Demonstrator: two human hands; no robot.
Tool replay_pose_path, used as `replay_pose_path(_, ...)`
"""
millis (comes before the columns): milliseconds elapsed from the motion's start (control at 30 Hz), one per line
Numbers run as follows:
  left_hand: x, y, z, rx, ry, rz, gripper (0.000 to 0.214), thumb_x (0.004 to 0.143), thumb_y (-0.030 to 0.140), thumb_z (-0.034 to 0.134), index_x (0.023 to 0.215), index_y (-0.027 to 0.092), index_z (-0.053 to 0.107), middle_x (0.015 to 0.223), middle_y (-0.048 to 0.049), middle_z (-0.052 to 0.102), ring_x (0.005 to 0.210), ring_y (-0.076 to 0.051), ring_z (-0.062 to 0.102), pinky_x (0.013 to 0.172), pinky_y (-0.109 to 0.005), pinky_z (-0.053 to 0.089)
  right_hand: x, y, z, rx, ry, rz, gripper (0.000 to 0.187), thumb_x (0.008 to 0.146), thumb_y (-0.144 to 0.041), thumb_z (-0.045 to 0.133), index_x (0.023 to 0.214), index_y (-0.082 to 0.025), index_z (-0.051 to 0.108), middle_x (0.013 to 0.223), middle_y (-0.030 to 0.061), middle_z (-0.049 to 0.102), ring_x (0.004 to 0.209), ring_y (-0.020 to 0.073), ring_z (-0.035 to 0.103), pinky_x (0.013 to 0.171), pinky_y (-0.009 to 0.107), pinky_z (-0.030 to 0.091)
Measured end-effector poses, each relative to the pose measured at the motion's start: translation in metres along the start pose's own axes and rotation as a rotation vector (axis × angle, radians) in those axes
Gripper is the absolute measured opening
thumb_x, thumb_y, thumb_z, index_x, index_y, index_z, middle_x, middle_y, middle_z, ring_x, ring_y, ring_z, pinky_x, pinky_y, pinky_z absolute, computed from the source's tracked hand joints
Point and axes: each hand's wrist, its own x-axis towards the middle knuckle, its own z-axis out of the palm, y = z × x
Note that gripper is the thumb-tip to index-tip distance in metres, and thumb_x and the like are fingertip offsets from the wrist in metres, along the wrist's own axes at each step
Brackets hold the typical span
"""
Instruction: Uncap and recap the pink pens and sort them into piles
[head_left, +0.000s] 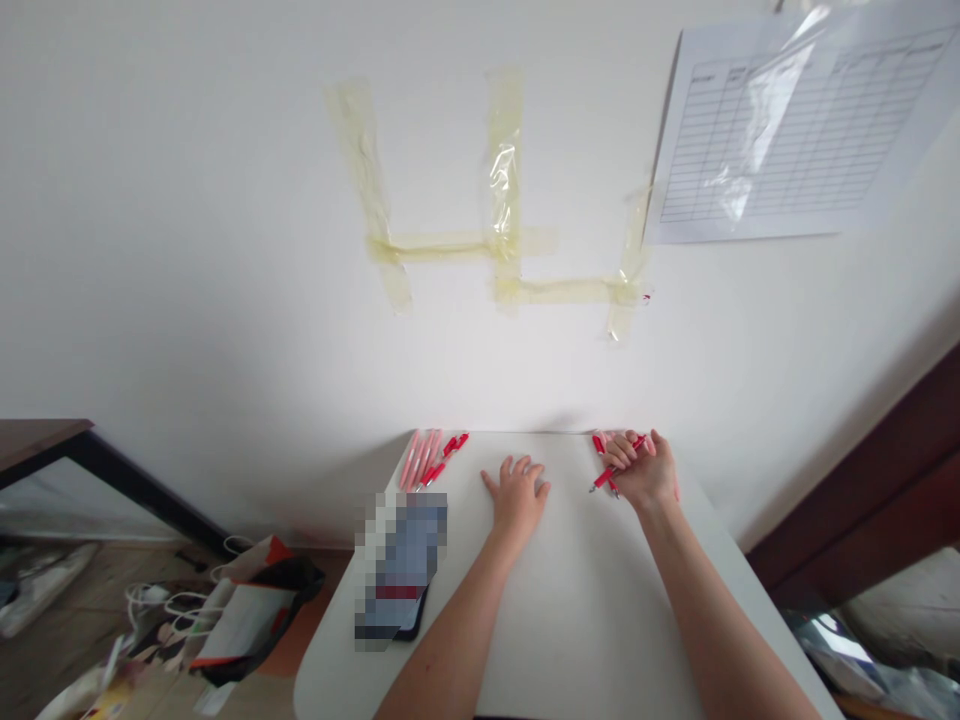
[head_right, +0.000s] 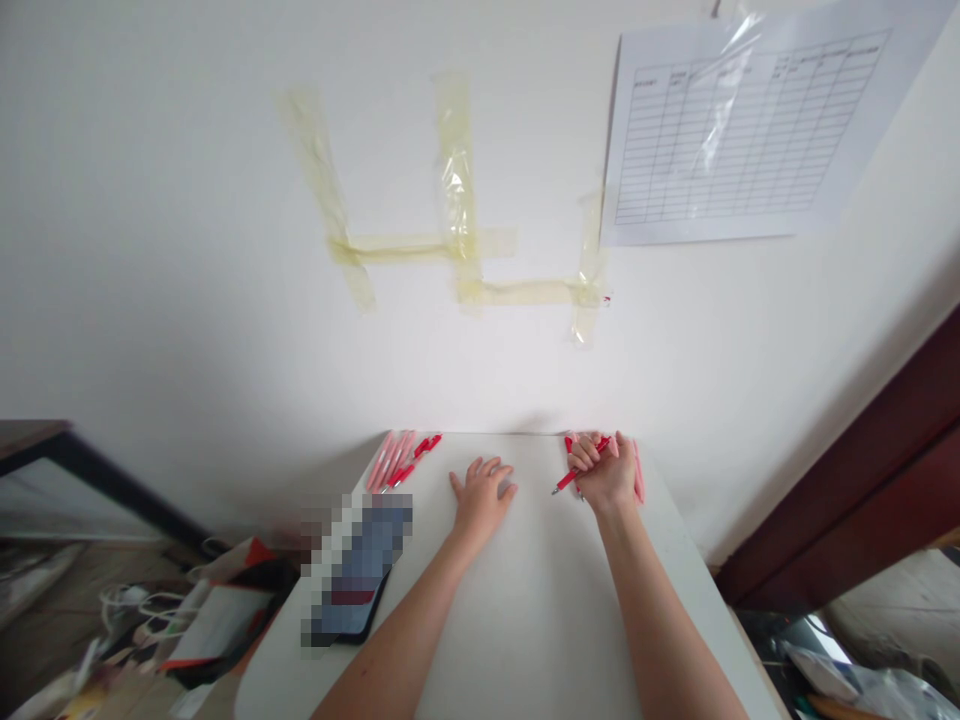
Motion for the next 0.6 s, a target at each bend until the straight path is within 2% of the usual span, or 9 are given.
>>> replay_pose_path(200,-0.0003,0.0016,-0.0022,0.012,-0.023,-0.013,0.032,0.088,0.036,0.057,0.12,0.035,0.064,0.139,-0.0047,0.056,0.139,-0.031,0.035,0.111,-0.076,0.006,0.0015,0.0014,-0.0007,-0.03,0.009,0.015,0.023,0.079,-0.034,0.053,0.064,-0.023,0.039,0.055,-0.0073,0.025,0.047,0.0093,0.025,0.042,0.023,0.03)
replay_pose_path(467,-0.0004,0.0012,-0.0004,0.02,-0.003,-0.004,0.032,0.088,0.035,0.057,0.12,0.035,0.063,0.139,-0.0042,0.056,0.138,-0.031,0.036,0.111,-0.077,0.007,0.0022,-0.0005,-0.0017,0.013,0.015,0.032,0.023,0.079,-0.031,0.052,0.063,-0.022,0.04,0.055,-0.0076,0.023,0.046,0.0085,0.022,0.041,0.022,0.027)
replay_pose_path(600,-0.0004,0.0015,-0.0003,0.001,-0.002,-0.001,0.031,0.088,0.034,0.057,0.119,0.035,0.064,0.139,-0.0035,0.056,0.138,-0.032,0.035,0.11,-0.078,0.005,-0.0007,0.0001,0.0015,0.029,-0.019,0.031,0.029,0.085,-0.045,0.051,0.068,-0.022,0.045,0.058,-0.0067,0.026,0.049,0.0095,0.026,0.042,0.024,0.032)
